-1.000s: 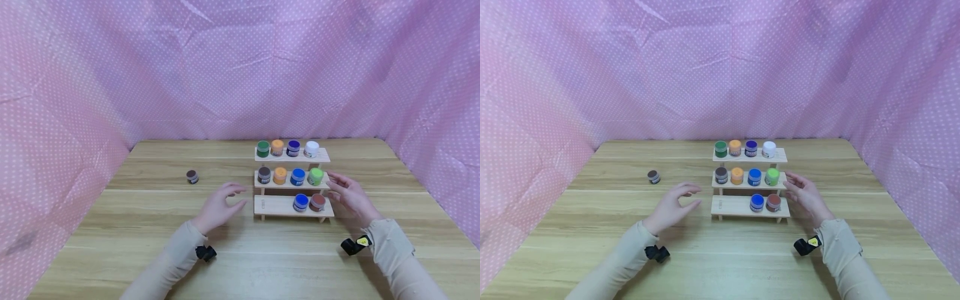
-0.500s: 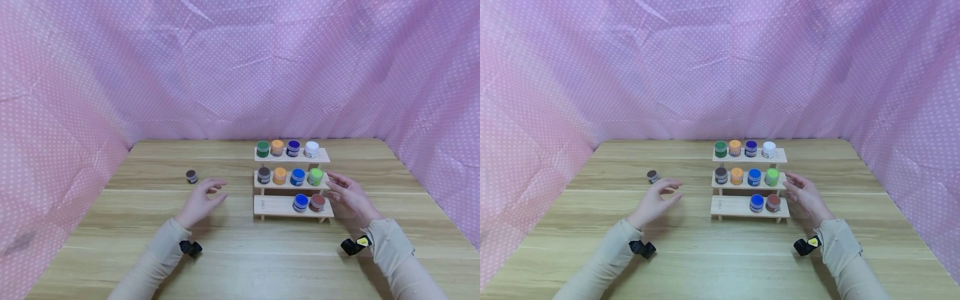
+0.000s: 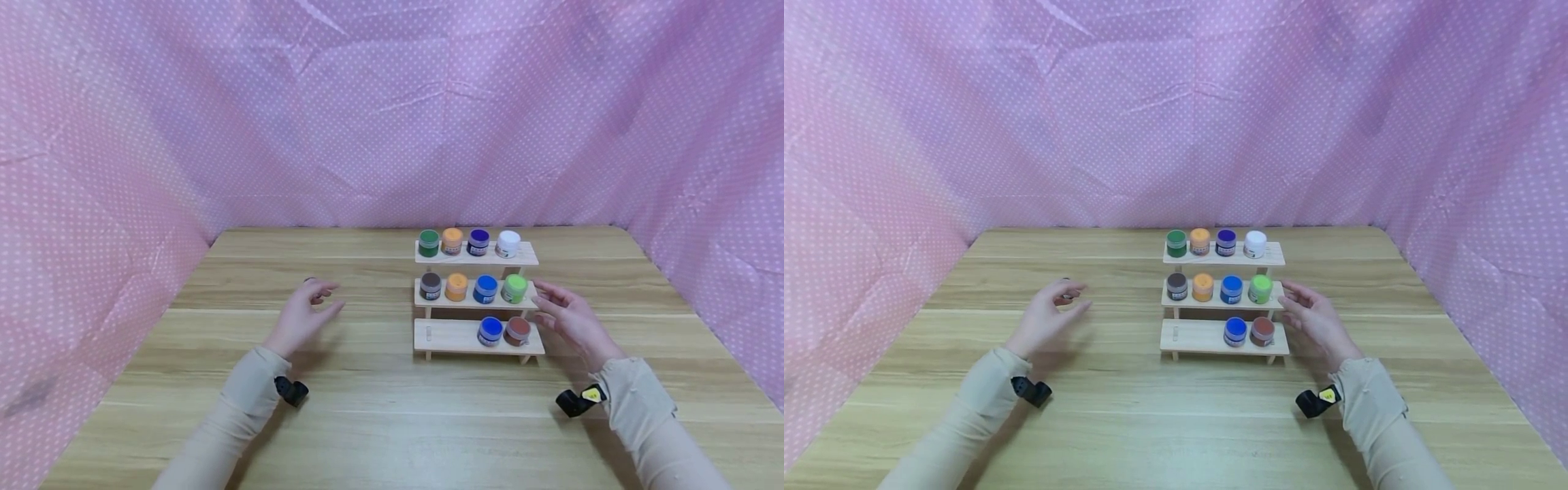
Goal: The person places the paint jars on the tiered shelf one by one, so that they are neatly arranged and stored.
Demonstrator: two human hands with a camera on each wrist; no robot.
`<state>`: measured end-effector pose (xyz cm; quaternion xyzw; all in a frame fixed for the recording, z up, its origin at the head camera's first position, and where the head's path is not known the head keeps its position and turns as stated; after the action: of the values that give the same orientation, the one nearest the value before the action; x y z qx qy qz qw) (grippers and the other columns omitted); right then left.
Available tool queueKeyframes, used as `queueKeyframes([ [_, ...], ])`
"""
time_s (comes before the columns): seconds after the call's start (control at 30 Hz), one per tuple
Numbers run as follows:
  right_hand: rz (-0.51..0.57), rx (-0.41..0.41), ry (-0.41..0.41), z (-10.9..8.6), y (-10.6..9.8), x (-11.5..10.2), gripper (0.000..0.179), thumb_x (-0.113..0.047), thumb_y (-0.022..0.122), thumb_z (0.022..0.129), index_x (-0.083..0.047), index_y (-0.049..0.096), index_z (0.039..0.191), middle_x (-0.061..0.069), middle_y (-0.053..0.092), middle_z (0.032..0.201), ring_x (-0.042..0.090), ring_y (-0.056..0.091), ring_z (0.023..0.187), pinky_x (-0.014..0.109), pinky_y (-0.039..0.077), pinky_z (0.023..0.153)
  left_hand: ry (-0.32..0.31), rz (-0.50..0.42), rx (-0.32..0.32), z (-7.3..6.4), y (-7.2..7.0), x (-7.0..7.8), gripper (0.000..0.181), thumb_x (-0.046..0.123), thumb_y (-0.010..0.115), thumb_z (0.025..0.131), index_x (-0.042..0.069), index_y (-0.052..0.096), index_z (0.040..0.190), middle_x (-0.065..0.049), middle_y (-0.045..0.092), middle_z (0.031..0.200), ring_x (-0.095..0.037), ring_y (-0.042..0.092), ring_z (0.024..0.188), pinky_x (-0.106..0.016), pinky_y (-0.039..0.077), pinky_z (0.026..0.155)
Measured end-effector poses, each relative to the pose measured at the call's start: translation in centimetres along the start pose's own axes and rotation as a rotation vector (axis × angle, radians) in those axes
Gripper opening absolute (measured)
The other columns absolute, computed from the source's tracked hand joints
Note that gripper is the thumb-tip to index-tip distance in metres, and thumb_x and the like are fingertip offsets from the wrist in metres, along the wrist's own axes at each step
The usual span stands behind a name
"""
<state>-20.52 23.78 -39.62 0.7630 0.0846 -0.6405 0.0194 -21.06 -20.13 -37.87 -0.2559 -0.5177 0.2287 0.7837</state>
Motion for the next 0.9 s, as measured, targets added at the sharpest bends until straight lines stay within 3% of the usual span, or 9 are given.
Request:
queueKeyframes([
  [0.37, -0.048, 0.007, 0.008, 0.1, -0.1, -0.1, 0.068, -0.026, 0.053, 0.095, 0.000, 0.017, 0.146, -0.017, 0.048, 0.106, -0.007, 0.052, 0.093, 0.014, 0.051, 0.083, -0.095, 0.054, 0.007, 1.1, -1.3, -2.3, 0.044, 0.016, 0.069, 0.083, -0.004, 0.056, 0.120, -0.023, 0.058, 0.109, -0.037, 0.058, 0.096, -0.047, 0.049, 0.086],
  [0.57, -0.058, 0.020, 0.033, 0.1, 0.0, -0.2, 0.066, -0.026, 0.053, 0.095, -0.003, 0.019, 0.146, -0.014, 0.049, 0.105, -0.004, 0.053, 0.092, 0.015, 0.051, 0.084, -0.160, 0.067, -0.011, 1.8, -1.8, -3.3, 0.048, 0.020, 0.068, 0.085, -0.003, 0.054, 0.124, -0.023, 0.054, 0.116, -0.039, 0.056, 0.105, -0.049, 0.048, 0.093],
  [0.9, -0.057, 0.030, 0.044, 0.0, 0.0, -0.3, 0.066, -0.027, 0.054, 0.094, -0.003, 0.021, 0.146, -0.013, 0.048, 0.103, -0.003, 0.051, 0.092, 0.013, 0.051, 0.083, -0.190, 0.111, -0.036, 2.7, -2.0, -5.0, 0.053, 0.022, 0.069, 0.084, -0.002, 0.051, 0.128, -0.027, 0.049, 0.125, -0.041, 0.051, 0.113, -0.050, 0.047, 0.092],
])
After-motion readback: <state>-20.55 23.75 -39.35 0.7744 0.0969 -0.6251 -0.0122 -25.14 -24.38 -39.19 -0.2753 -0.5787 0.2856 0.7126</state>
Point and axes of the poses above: each hand's wrist, its own z-axis towards the middle knuckle, its own y-axis out of the palm, x = y × z, the point moved 3 cm from there along z, towards the middle knuckle
